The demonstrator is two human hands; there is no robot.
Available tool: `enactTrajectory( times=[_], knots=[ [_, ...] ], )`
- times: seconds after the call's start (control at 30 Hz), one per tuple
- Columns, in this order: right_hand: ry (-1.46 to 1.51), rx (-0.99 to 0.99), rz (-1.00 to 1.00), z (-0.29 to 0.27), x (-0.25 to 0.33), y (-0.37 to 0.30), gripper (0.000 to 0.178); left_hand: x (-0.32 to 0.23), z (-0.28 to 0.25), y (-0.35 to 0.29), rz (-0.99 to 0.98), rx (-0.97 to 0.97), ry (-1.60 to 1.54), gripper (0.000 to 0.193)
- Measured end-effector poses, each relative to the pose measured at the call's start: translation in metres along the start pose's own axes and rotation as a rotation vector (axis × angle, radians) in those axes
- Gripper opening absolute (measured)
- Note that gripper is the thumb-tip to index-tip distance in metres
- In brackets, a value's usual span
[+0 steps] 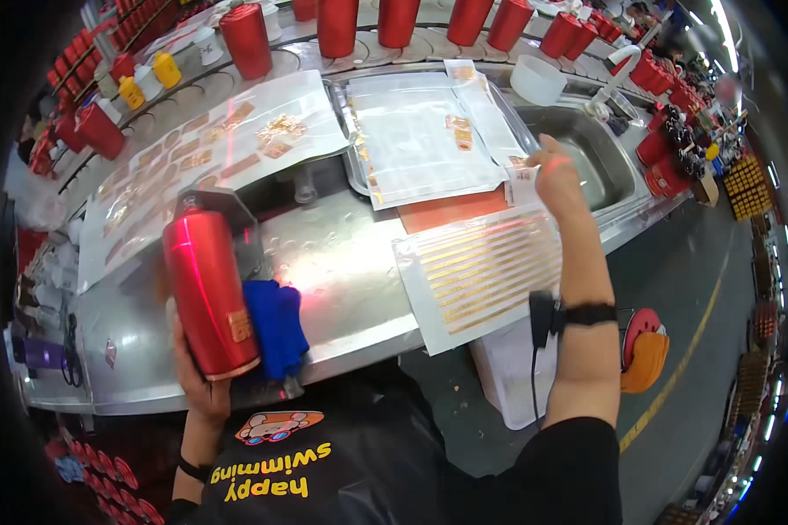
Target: The worker applies decorative labels and protective tape to red cylindrical bottles, smoothing them with a handheld pad.
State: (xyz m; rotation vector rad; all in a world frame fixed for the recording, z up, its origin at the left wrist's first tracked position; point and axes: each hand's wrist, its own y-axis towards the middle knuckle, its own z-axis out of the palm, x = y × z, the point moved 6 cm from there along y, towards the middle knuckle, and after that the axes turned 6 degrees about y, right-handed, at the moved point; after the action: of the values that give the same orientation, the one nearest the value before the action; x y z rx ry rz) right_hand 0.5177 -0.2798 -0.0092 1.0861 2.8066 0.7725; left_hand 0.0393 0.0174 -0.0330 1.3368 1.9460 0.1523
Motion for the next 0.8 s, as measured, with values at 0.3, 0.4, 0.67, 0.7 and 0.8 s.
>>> enactTrajectory(
  times=[0.3,0.4,0.67,0.7,0.8],
  knots=[
    [0.267,0.384,0.816,0.066,-0.074,0.001,0.048,0.025,0.003,-0.020,-0.102,-0.008,-0.070,0.093],
    [0.393,0.329,0.839,0.072,-0.091,-0.006,0.051,0.023,0.004,-0.018,-0.069,-0.010,-0.035,0.093],
    [0.665,0.036,0.955,0.078,-0.100,-0.015,0.033,0.028,0.008,-0.022,-0.110,-0.001,-0.101,0.095],
    [0.668,0.037,0.951,0.077,-0.098,-0.015,0.033,0.028,0.008,-0.023,-0.110,-0.004,-0.110,0.095],
    [0.372,0.118,0.773,0.070,-0.087,-0.012,0.023,0.028,0.005,-0.022,-0.084,-0.014,-0.131,0.094]
  ],
)
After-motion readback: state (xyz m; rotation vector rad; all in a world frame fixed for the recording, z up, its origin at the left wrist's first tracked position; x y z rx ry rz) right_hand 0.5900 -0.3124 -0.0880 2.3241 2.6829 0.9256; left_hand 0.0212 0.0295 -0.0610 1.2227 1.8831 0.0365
